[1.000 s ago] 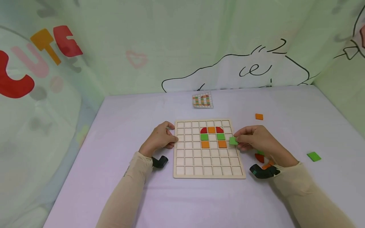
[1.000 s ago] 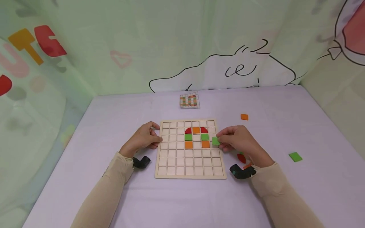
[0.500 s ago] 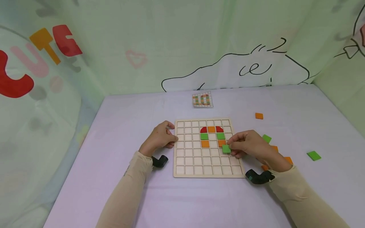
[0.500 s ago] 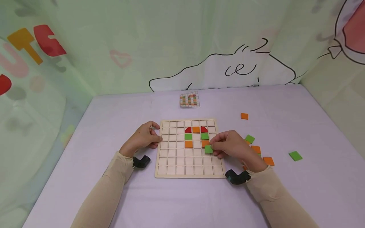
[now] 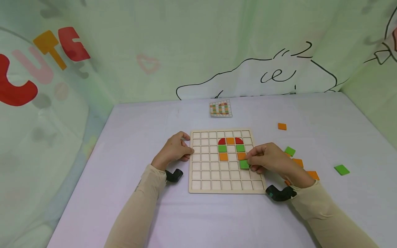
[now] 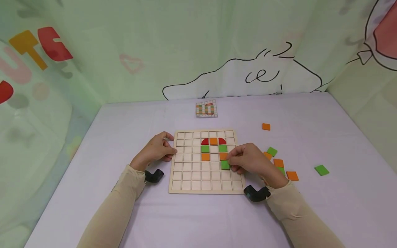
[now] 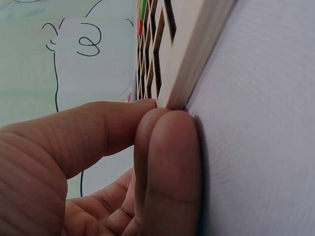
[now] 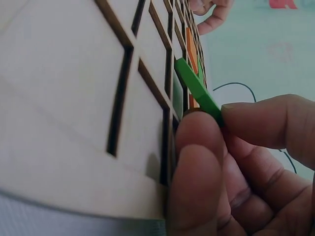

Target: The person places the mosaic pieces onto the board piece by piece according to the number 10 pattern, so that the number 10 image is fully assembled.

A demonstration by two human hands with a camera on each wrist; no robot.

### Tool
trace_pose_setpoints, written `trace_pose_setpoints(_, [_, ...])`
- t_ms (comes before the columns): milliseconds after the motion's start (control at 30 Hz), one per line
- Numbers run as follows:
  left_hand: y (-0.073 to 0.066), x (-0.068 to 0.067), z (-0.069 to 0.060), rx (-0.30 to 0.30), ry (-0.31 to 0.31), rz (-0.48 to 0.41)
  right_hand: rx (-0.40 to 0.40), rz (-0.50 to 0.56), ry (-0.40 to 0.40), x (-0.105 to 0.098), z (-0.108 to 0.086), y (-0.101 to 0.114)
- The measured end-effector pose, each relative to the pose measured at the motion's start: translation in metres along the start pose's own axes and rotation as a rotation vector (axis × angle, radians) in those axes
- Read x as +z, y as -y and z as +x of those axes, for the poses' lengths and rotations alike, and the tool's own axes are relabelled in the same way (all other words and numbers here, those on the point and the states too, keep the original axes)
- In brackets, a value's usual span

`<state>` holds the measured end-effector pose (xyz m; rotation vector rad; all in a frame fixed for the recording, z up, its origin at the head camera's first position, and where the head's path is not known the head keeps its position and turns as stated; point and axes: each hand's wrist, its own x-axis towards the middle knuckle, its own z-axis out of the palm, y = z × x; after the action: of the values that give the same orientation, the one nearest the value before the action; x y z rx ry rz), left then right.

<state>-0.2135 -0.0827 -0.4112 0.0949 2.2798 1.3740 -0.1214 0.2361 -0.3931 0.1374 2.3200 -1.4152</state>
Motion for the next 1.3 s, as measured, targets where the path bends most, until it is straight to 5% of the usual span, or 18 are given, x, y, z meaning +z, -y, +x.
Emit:
trace_pose_setpoints(833, [0.000, 0.005, 0.002, 0.010, 0.028, -0.003, -0.001, -0.156, 0.000, -0.009, 0.018, 0.005])
trace_pose_setpoints(1100, [0.002, 0.000, 0.000, 0.016, 0.023, -0.013, -0.043, -0.156, -0.163, -0.037, 0.002, -0.006])
trace_pose_setpoints(1300, [0.004, -0.001, 0.001, 0.016, 0.023, 0.002, 0.040, -0.168, -0.274, -0.075, -0.013, -0.034])
